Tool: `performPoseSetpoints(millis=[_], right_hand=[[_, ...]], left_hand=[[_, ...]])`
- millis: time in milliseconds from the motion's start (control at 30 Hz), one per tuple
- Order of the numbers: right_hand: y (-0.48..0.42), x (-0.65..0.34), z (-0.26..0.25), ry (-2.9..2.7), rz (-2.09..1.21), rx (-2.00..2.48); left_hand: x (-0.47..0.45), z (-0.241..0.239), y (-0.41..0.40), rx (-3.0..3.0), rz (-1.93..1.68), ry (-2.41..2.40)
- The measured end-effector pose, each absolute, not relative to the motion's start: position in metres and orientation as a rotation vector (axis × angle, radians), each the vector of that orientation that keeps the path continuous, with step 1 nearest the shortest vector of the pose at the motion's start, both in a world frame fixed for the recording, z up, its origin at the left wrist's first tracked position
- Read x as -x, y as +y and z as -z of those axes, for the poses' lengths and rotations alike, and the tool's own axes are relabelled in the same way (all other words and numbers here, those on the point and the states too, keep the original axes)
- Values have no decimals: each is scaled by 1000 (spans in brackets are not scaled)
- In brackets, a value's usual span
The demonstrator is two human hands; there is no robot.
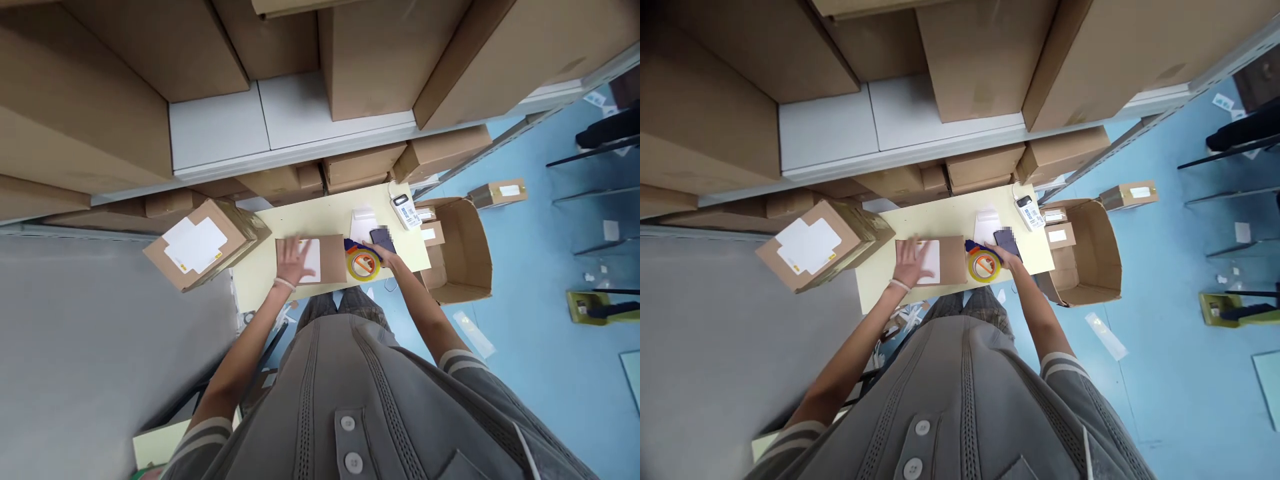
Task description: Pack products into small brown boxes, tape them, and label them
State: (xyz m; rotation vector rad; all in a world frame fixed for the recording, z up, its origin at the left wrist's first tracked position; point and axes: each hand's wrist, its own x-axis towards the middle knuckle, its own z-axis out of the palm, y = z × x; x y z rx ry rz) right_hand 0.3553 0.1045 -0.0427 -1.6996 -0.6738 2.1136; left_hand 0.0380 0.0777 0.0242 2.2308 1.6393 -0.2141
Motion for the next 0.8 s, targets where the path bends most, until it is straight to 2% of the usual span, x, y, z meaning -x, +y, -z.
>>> performPoseSetpoints(millis=[67,167,367,600,800], right_hand=[[97,-360,46,-548,-2142,1582],[87,-366,48,-575,-2081,1422],[72,-369,47,-814,-2088,1308],[46,-352,53,-1068,-1663,1441],[46,-352,64,-1144,-1674,1535]], left_hand=[[-58,-22,81,-2391,319,1243],[-86,-16,94,-2447,360,988],[-101,-12,119,-2419,364,1007],[-99,-10,108,-2421,548,923],[-106,-9,106,-2379,532,955]])
